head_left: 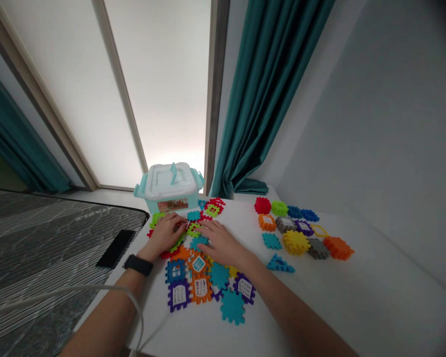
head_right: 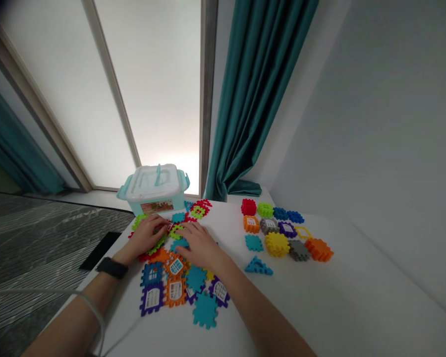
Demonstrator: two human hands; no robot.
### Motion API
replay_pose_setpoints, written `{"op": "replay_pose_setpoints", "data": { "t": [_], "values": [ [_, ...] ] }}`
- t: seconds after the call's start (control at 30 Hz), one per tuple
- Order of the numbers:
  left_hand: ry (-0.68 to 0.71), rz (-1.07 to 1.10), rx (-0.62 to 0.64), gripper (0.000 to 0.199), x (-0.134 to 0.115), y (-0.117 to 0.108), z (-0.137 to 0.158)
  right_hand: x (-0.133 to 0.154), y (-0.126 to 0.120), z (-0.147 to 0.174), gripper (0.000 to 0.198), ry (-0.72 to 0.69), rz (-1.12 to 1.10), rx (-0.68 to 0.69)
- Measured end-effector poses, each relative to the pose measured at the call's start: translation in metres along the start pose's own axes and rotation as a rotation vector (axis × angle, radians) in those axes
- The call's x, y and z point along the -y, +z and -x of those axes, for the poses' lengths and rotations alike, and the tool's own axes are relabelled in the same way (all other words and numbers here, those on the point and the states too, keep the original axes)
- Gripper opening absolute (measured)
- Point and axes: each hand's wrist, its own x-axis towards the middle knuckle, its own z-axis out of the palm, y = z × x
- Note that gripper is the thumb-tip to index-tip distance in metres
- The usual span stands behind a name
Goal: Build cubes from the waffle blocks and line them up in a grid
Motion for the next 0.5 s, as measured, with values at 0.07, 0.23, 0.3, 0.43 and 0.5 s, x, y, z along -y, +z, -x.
{"op": "replay_pose_setpoints", "data": {
  "t": [0.07,0.23,0.3,0.43,0.5],
  "values": [
    [0.01,0.002,0.006,0.023,-0.002,0.004,0.0,0.001,0.005,-0.001,0.045,0.005,0.019,0.035],
    [0.048,0.021,0.024,0.022,-0.016,0.01,0.001,-0.008,0.008,0.013,0.045,0.035,0.032,0.047],
    [0.065,0.041,0.032,0.021,-0.022,0.011,0.001,-0.014,0.007,0.021,0.045,0.046,0.034,0.033],
    [0.107,0.087,0.057,0.02,-0.036,0.015,0.003,-0.023,0.002,0.035,0.044,0.079,0.062,0.023],
    [0.133,0.097,0.075,0.02,-0.043,0.017,0.005,-0.027,-0.001,0.042,0.043,0.105,0.081,0.017]
  ]
}}
